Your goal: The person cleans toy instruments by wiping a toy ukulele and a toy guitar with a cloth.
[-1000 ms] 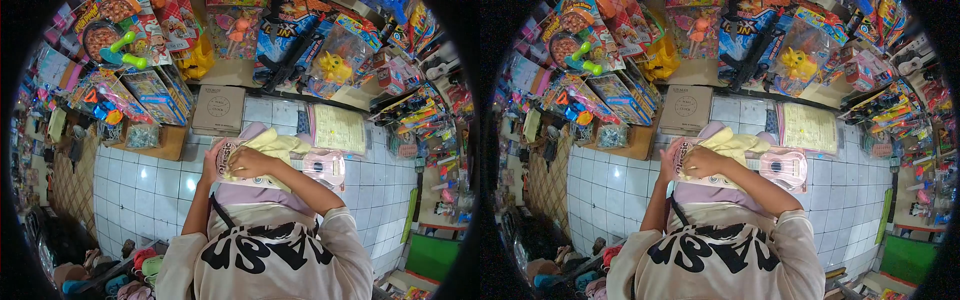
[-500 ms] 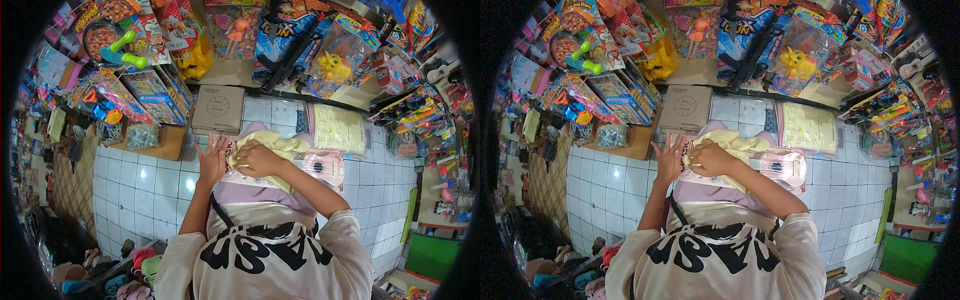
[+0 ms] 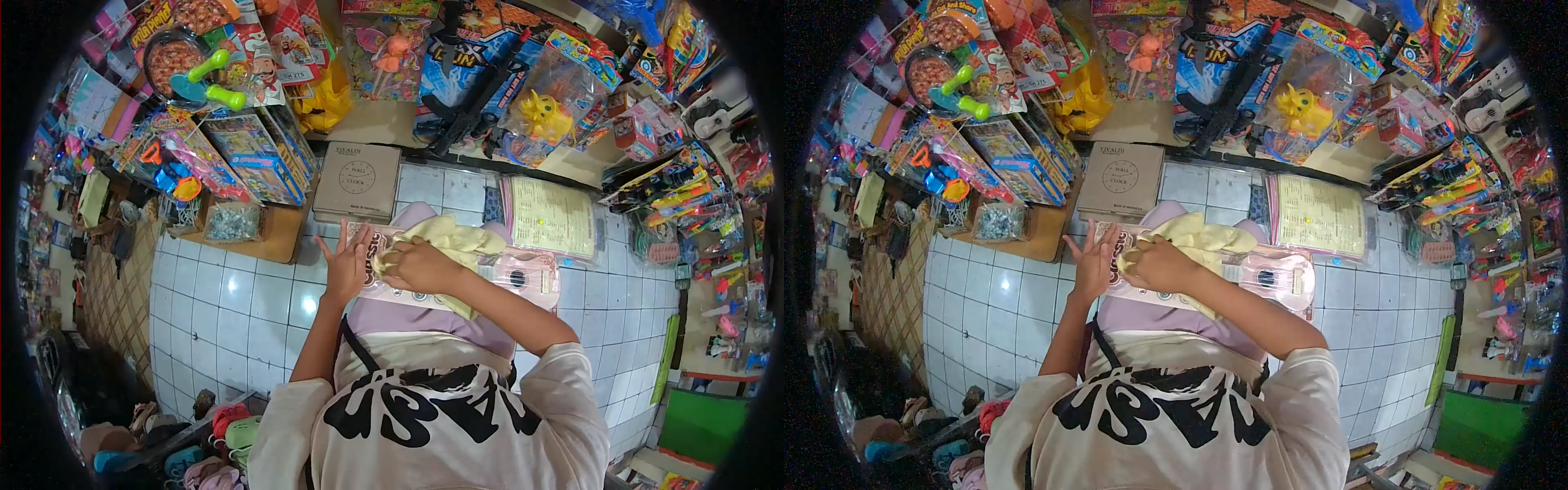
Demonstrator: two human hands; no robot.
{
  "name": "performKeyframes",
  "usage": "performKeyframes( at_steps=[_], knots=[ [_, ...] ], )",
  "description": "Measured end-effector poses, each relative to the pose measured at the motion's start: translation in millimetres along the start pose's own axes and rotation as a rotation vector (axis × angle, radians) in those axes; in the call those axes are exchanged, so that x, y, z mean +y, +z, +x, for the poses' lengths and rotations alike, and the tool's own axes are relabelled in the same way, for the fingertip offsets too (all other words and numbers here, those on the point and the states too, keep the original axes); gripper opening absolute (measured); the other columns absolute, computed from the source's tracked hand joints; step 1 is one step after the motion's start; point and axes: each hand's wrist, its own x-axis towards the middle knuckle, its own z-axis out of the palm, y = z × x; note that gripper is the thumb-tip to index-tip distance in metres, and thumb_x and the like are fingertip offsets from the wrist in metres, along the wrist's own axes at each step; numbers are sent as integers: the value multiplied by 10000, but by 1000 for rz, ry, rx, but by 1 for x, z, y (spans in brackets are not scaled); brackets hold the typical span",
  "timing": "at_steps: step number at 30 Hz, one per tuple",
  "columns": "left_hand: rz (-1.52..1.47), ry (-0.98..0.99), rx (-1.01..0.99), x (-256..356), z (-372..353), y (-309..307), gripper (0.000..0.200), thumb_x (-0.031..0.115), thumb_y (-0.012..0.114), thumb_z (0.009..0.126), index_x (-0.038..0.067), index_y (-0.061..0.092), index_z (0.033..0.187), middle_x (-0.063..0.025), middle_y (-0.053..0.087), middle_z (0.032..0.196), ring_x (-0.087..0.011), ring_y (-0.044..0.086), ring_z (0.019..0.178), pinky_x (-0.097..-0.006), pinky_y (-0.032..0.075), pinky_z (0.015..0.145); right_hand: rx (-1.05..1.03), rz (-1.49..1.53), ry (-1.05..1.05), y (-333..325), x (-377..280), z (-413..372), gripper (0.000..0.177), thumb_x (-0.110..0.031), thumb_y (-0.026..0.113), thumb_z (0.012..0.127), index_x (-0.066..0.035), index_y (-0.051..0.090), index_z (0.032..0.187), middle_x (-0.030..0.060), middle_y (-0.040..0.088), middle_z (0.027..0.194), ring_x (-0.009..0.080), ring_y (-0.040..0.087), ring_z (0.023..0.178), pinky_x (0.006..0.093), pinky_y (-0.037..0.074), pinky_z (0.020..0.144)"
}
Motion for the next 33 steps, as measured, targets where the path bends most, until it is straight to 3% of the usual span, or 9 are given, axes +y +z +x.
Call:
performKeyframes(
  at_steps=[4, 7, 9, 11, 16, 19, 24, 29, 33],
  knots=[
    [3, 5, 5, -3, -1, 0, 465, 229, 170, 997, 129, 472, 1335, -28, 459, 1375, -315, 179, 1390, -675, -143, 1002, -111, -86, -34, -36, -3, -26, 288, -313, 552, 819, -89, 666, 678, 17, 637, 948, 218, 577, 888, 383, 460, 750],
    [1, 11, 7, -5, 1, 0, 461, 228, 174, 998, 128, 475, 1333, -33, 458, 1376, -316, 186, 1388, -671, -143, 1003, -328, -165, 119, -73, -4, -52, 267, -322, 557, 842, -92, 679, 788, 54, 641, 899, 241, 587, 848, 399, 463, 736],
    [-5, 4, 9, -3, 1, 0, 462, 230, 172, 1000, 128, 476, 1333, -35, 458, 1376, -314, 189, 1388, -666, -144, 1007, -469, -86, 358, -102, -3, -72, 293, -309, 539, 846, -60, 660, 748, 106, 634, 790, 298, 604, 760, 421, 471, 717],
    [-24, -15, 9, -2, 1, -1, 461, 232, 171, 1002, 128, 475, 1334, -34, 459, 1375, -311, 193, 1388, -658, -146, 1011, -436, -24, 493, -138, -8, -94, 305, -285, 521, 847, -31, 648, 734, 137, 616, 725, 332, 601, 712, 426, 473, 708],
    [-55, -13, -21, 3, 3, -5, 459, 233, 174, 1004, 123, 474, 1334, -34, 452, 1381, -304, 184, 1391, -649, -154, 1013, -202, -39, 597, -191, -36, -122, 329, -283, 502, 863, -16, 671, 773, 185, 635, 780, 350, 615, 749, 431, 485, 727],
    [-60, 2, -46, 3, 5, -4, 457, 239, 183, 1002, 112, 464, 1339, -38, 440, 1390, -300, 182, 1393, -646, -155, 1015, 121, 6, 507, -155, -38, -102, 281, -269, 532, 889, -34, 670, 954, 145, 637, 1032, 307, 602, 925, 409, 465, 853],
    [-57, 3, -67, 6, 8, -5, 454, 253, 204, 998, 100, 434, 1357, -48, 422, 1403, -291, 181, 1394, -639, -145, 1024, 175, 29, 326, -34, -9, -63, 421, -340, 518, 900, -150, 509, 1276, 109, 531, 1256, 277, 469, 1198, 417, 389, 975],
    [-83, -38, -55, -5, 2, 0, 452, 259, 213, 998, 99, 430, 1361, -52, 423, 1401, -290, 185, 1393, -628, -123, 1039, 129, -4, 257, -13, -12, -47, 521, -313, 579, 863, -214, 426, 1352, 110, 456, 1329, 321, 444, 1220, 489, 359, 982],
    [-76, -34, -56, -8, 2, 5, 452, 264, 215, 999, 97, 446, 1350, -49, 434, 1394, -292, 210, 1385, -625, -119, 1043, -35, 4, 429, -16, -9, -47, 718, -212, 676, 764, -248, 338, 1396, 151, 427, 1342, 351, 484, 1159, 505, 383, 950]
  ],
)
